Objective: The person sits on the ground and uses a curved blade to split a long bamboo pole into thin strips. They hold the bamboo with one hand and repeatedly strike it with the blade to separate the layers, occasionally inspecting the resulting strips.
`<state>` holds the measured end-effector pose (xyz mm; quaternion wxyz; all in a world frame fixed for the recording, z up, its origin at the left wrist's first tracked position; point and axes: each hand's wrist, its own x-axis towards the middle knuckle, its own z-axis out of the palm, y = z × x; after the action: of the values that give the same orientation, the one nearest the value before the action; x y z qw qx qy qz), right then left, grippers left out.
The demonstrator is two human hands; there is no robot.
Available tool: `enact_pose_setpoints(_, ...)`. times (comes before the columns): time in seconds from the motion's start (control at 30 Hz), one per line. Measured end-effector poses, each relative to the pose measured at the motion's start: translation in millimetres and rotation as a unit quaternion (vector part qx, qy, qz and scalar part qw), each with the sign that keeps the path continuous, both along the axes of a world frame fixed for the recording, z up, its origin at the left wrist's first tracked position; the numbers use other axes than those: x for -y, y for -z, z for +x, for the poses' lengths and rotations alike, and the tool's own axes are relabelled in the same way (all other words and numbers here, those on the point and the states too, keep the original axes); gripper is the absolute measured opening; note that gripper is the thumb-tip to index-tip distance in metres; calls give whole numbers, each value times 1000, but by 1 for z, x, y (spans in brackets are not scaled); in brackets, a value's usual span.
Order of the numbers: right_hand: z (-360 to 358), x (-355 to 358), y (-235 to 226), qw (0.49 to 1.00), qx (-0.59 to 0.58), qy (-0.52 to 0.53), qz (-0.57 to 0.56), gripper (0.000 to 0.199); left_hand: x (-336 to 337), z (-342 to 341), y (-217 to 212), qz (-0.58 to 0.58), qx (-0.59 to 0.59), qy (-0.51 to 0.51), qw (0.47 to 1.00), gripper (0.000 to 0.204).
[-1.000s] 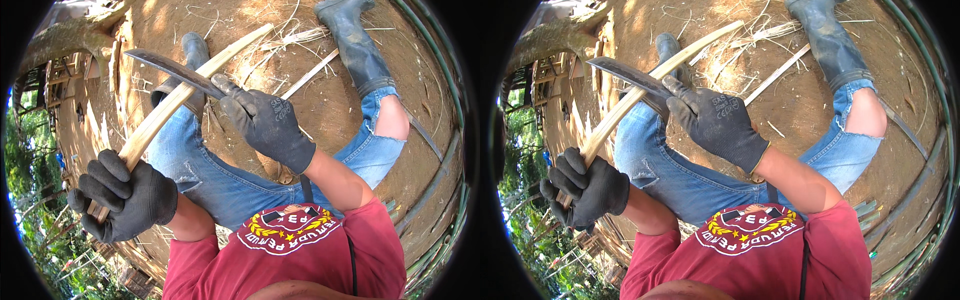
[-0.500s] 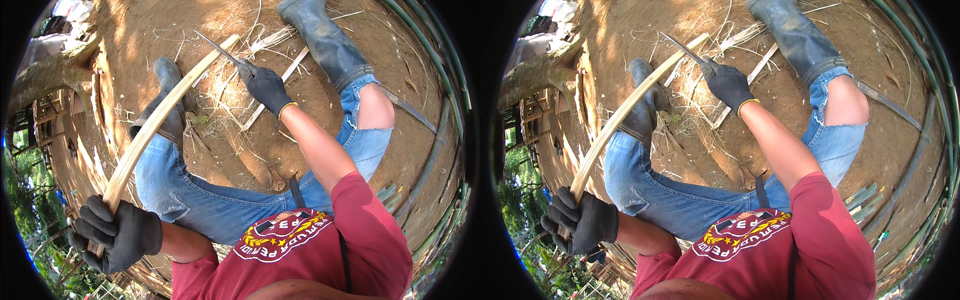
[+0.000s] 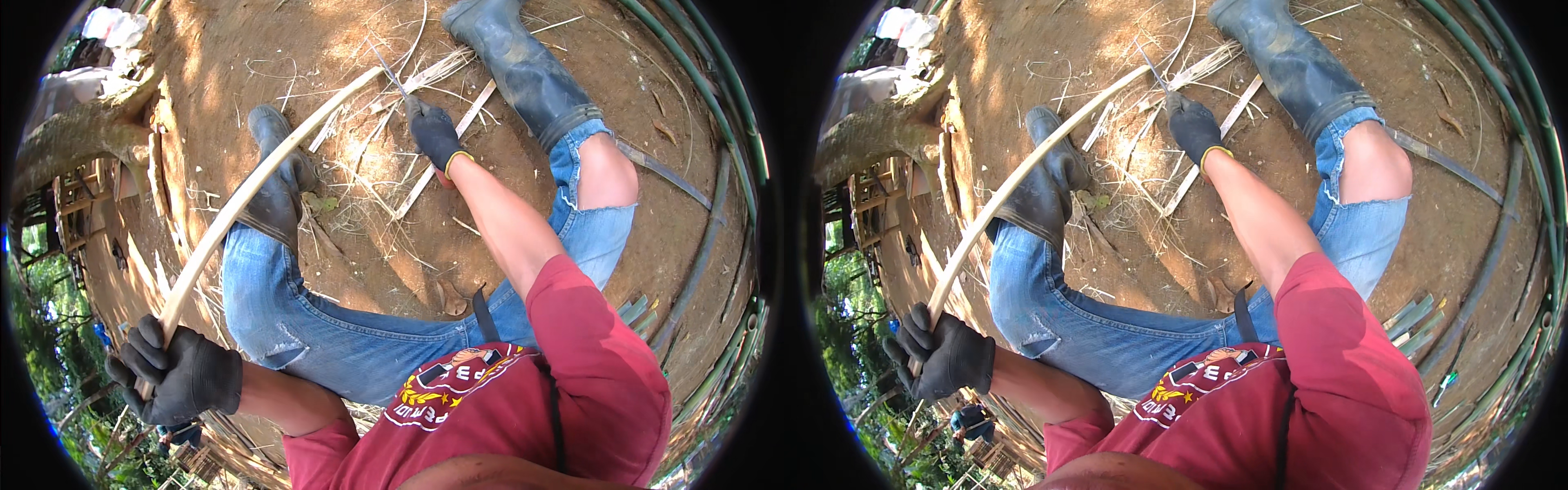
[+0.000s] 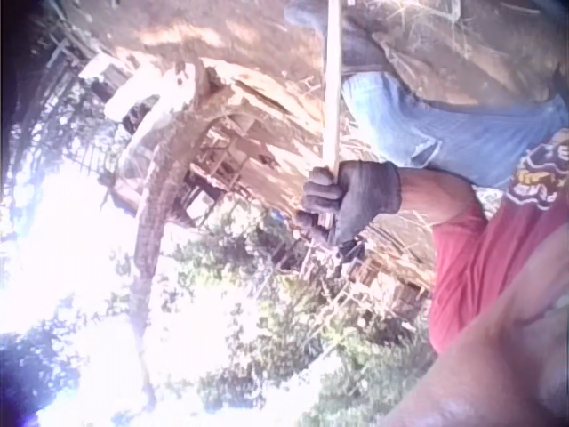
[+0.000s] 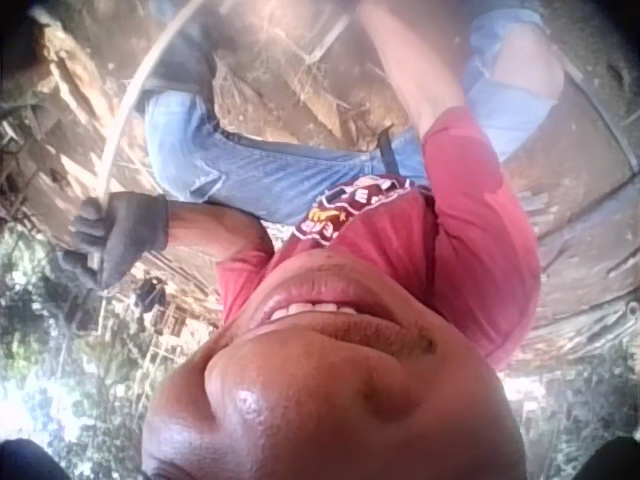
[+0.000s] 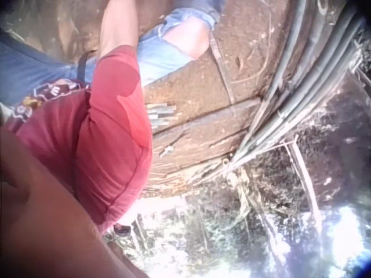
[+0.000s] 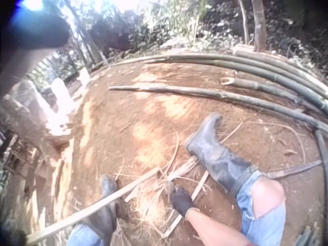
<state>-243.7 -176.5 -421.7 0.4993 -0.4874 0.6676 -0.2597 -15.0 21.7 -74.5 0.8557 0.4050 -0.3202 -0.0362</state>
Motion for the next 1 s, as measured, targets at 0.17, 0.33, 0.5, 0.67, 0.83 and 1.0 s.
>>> enact_pose_setpoints(0.17, 10, -21, -61, 978, 178, 91, 60, 56, -7, 22, -37, -56, 34, -92, 994, 20)
enact_pose_setpoints(0.33, -3, -32, -62, 963, 240, 120, 23, 46, -9, 27, -36, 20, 156, -109, 982, 45)
enact_pose_setpoints(0.5, -2, -31, -42, 987, 161, 22, 23, 47, 0, 24, -33, 2, 138, -137, 981, 36)
enact_pose_setpoints(0.67, 24, 4, -28, 987, -28, -123, -102, 42, 6, 24, -39, -38, 102, -86, 990, 21)
enact_pose_setpoints(0.83, 61, 53, -3, 937, -130, -271, -177, 39, -4, 24, -41, -51, 58, 52, 996, 26)
enact_pose_setpoints(1.0, 86, 63, 10, 895, -210, -351, -176, 28, -18, 43, -34, -52, 44, 120, 990, 33)
